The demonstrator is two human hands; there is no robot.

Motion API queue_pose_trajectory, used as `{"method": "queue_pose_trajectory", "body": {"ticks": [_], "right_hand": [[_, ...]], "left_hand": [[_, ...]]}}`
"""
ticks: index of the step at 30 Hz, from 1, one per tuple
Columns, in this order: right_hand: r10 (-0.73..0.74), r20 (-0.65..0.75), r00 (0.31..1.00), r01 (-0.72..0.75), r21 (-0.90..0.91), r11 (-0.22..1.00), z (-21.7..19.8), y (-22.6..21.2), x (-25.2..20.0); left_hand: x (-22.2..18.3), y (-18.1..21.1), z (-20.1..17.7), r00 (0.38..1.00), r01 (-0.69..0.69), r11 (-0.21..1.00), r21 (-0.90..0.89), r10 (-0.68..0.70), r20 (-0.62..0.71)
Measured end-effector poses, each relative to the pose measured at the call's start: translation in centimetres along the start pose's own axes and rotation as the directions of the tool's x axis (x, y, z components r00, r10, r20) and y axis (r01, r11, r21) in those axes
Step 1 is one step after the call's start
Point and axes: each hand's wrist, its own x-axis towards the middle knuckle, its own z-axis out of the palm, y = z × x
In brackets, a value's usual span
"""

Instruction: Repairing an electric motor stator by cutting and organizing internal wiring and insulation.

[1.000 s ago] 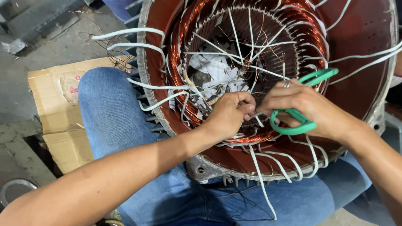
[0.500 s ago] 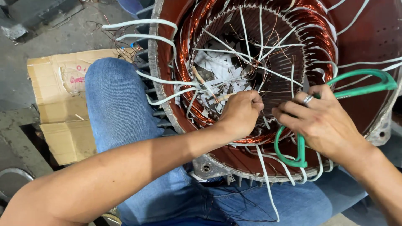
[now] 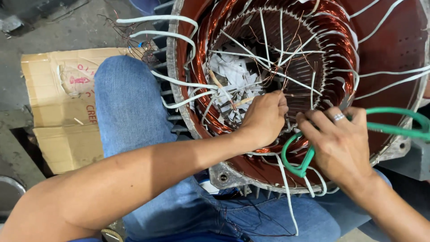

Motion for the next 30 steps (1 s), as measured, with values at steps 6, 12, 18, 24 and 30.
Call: {"method": "queue_pose_trajectory", "body": {"ticks": [6,12,18,24,30], "right_hand": [[0.019,0.033,0.999,-0.016,-0.111,0.994,-1.2,-1.0,-0.5],[-0.005,0.021,1.0,0.008,-0.17,0.985,-1.4,-1.4,-0.9],[-0.02,0.046,0.999,0.028,-0.184,0.983,-1.6,-0.7,-0.9],[-0.036,0.056,0.998,0.046,-0.198,0.979,-2.0,-1.4,-0.2],[0.048,0.205,0.978,-0.001,-0.222,0.975,-2.3,-3.1,-1.0]], "left_hand": [[-0.3,-0.4,0.4,0.993,-0.117,0.991,0.069,0.117,0.005],[-0.2,-0.4,0.7,0.995,-0.101,0.993,0.068,0.1,0.017],[0.0,0.0,0.6,0.992,-0.115,0.992,0.051,0.112,0.061],[-0.6,1.0,-0.1,0.993,-0.086,0.995,0.06,0.08,0.082],[-0.4,-0.1,1.2,0.979,-0.199,0.975,0.096,0.194,0.059]]}}
